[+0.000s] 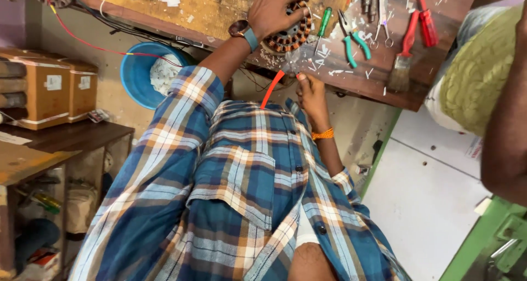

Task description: The person uses pliers to trim and adjust wires on a motor stator placed on a cluttered workbench. They repeatedly rotate the stator and cut protruding wire ends, occasionally switching between pliers and scissors.

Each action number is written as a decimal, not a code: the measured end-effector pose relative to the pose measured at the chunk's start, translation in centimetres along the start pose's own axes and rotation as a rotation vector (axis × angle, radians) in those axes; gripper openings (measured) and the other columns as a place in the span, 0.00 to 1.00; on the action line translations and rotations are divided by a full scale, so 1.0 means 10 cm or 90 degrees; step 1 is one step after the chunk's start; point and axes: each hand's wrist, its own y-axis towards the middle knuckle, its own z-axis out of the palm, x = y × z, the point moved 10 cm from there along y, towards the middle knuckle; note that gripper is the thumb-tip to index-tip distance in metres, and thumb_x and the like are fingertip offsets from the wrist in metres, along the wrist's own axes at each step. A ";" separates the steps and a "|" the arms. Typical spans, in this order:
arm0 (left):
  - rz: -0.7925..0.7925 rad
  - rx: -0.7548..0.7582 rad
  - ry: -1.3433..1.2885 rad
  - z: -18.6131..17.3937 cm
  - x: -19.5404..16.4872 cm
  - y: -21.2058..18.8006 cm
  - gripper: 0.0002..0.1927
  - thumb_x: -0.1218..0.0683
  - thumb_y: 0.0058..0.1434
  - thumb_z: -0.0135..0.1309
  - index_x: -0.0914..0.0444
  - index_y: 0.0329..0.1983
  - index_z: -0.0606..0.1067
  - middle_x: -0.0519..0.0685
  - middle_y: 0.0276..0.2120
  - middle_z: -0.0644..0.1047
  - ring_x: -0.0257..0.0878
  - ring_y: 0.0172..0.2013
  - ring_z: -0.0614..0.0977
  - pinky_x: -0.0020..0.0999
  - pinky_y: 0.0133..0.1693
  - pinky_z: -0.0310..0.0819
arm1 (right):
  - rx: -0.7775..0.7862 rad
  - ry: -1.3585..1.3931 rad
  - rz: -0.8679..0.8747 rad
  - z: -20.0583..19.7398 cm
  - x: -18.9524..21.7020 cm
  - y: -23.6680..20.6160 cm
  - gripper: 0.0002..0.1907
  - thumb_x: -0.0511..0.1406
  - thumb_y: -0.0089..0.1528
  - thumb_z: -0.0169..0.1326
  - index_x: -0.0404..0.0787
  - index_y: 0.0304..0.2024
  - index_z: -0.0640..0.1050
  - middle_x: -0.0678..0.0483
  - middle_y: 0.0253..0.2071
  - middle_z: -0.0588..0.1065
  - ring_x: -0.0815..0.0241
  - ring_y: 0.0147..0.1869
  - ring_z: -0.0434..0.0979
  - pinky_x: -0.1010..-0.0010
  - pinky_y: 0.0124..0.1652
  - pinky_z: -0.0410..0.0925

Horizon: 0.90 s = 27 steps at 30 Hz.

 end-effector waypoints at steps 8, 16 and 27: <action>-0.037 0.102 -0.032 0.10 0.08 -0.02 0.29 0.34 0.71 0.41 0.54 0.63 0.75 0.60 0.55 0.78 0.52 0.45 0.83 0.48 0.41 0.78 | -0.061 -0.276 -0.203 -0.01 0.17 -0.06 0.18 0.42 0.71 0.51 0.31 0.49 0.78 0.53 0.23 0.71 0.67 0.26 0.71 0.71 0.30 0.65; 0.010 -0.013 0.028 0.02 0.03 -0.03 0.22 0.39 0.75 0.45 0.56 0.57 0.79 0.62 0.50 0.80 0.54 0.44 0.84 0.50 0.43 0.78 | -0.029 -0.114 -0.168 0.06 -0.03 -0.01 0.18 0.41 0.73 0.50 0.33 0.54 0.78 0.58 0.26 0.73 0.70 0.28 0.70 0.75 0.30 0.65; -0.066 -0.007 -0.049 0.01 0.05 -0.03 0.16 0.44 0.69 0.51 0.55 0.53 0.81 0.56 0.41 0.82 0.55 0.36 0.82 0.55 0.38 0.75 | 0.034 0.087 -0.005 0.11 -0.28 -0.04 0.19 0.42 0.70 0.51 0.36 0.58 0.77 0.60 0.25 0.70 0.74 0.23 0.62 0.79 0.21 0.56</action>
